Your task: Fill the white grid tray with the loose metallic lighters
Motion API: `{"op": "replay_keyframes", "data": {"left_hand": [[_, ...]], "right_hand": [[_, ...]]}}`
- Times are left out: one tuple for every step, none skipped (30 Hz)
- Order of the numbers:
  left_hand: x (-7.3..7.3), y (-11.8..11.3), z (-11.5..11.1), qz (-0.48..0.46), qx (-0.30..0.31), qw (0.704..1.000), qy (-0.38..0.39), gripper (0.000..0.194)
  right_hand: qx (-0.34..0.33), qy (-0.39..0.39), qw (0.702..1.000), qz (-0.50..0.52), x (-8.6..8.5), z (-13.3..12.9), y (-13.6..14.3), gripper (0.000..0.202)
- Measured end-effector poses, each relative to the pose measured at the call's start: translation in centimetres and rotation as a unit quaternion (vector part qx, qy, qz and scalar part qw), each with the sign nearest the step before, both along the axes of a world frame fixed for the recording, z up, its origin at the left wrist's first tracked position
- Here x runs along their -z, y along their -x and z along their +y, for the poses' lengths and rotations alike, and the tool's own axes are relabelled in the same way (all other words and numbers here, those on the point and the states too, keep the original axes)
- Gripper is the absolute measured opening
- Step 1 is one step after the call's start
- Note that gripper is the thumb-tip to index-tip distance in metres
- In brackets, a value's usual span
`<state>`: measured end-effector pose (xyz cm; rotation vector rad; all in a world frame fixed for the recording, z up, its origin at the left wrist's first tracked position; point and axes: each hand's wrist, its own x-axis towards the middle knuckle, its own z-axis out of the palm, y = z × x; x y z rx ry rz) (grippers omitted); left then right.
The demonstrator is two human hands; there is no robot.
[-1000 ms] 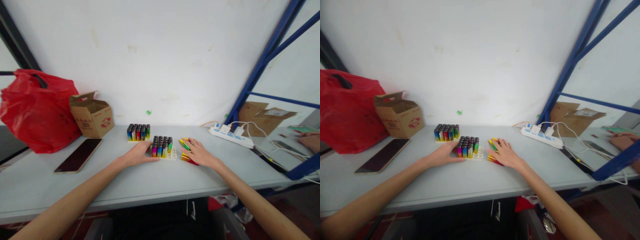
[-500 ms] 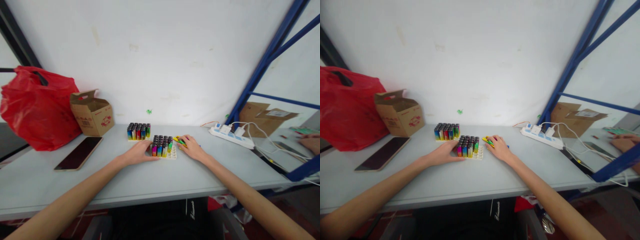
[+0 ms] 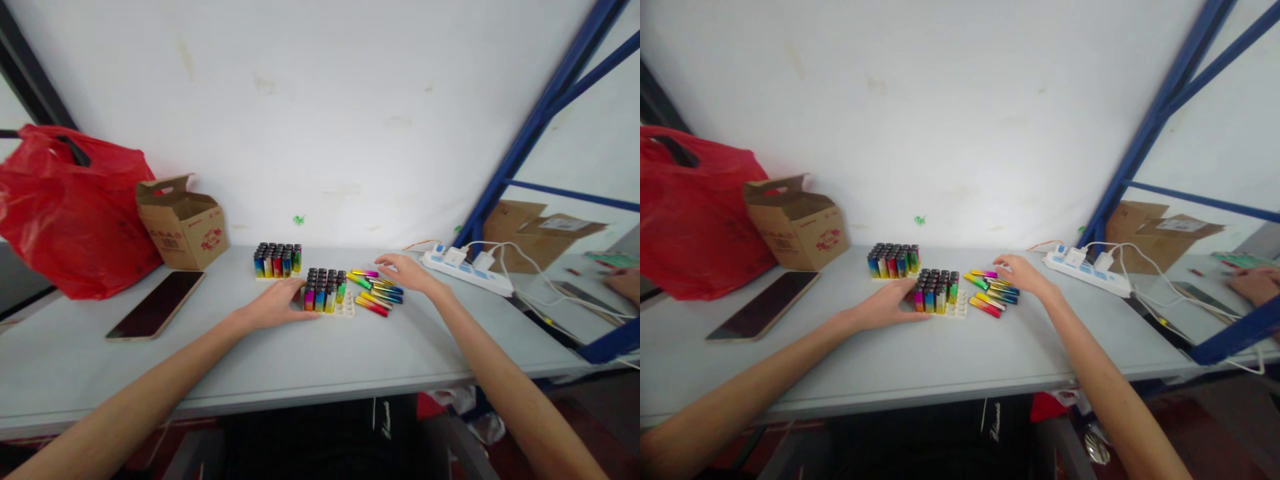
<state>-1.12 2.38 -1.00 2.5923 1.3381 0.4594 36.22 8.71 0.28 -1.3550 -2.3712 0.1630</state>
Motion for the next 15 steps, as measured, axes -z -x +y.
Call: {"op": "replay_keyframes", "data": {"left_hand": [[0.0,0.0,0.0,0.002,-0.003,1.000,0.001,0.064],[0.0,0.0,0.0,0.005,-0.005,1.000,0.002,0.064],[0.0,0.0,0.0,0.007,-0.007,1.000,0.003,0.063],[0.0,0.0,0.0,0.007,-0.008,1.000,0.004,0.063],[0.0,0.0,0.1,0.006,-0.007,1.000,0.003,0.063],[0.0,0.0,0.1,0.004,-0.005,1.000,0.002,0.064],[0.0,0.0,0.1,0.002,-0.003,1.000,0.001,0.064],[0.0,0.0,0.1,0.000,-0.001,1.000,0.000,0.064],[0.0,0.0,0.1,-0.002,0.000,1.000,0.000,0.064],[0.1,0.0,0.1,-0.002,0.001,1.000,0.000,0.064],[0.1,0.0,0.2,-0.002,0.000,1.000,0.001,0.064],[0.1,0.0,0.2,-0.001,-0.002,1.000,0.001,0.064],[0.1,0.0,0.2,0.001,-0.003,1.000,0.002,0.064],[0.1,0.0,0.2,0.002,-0.004,1.000,0.002,0.064],[0.0,0.0,0.2,0.001,-0.004,1.000,0.002,0.065]], "right_hand": [[0.001,0.021,1.000,-0.009,-0.2,0.5,-0.2,0.023],[0.003,0.041,0.999,-0.013,-0.3,0.9,-0.4,0.023],[0.006,0.057,0.998,-0.014,-0.3,1.2,-0.5,0.023],[0.011,0.067,0.998,-0.011,-0.2,1.4,-0.6,0.024],[0.016,0.074,0.997,-0.008,-0.1,1.5,-0.8,0.025],[0.019,0.083,0.996,-0.005,0.1,1.5,-1.0,0.026],[0.020,0.093,0.995,-0.002,0.2,1.4,-1.5,0.027],[0.021,0.102,0.995,0.004,0.4,1.2,-2.0,0.028],[0.020,0.110,0.994,0.012,0.5,1.0,-2.6,0.030],[0.019,0.116,0.993,0.022,0.5,0.8,-3.3,0.032],[0.016,0.120,0.992,0.034,0.6,0.6,-3.9,0.035],[0.012,0.124,0.991,0.046,0.6,0.4,-4.4,0.038],[0.008,0.131,0.990,0.056,0.7,0.2,-4.9,0.042],[0.001,0.138,0.988,0.062,0.8,0.0,-5.1,0.045],[-0.007,0.144,0.987,0.065,0.9,-0.1,-5.1,0.048]]}}
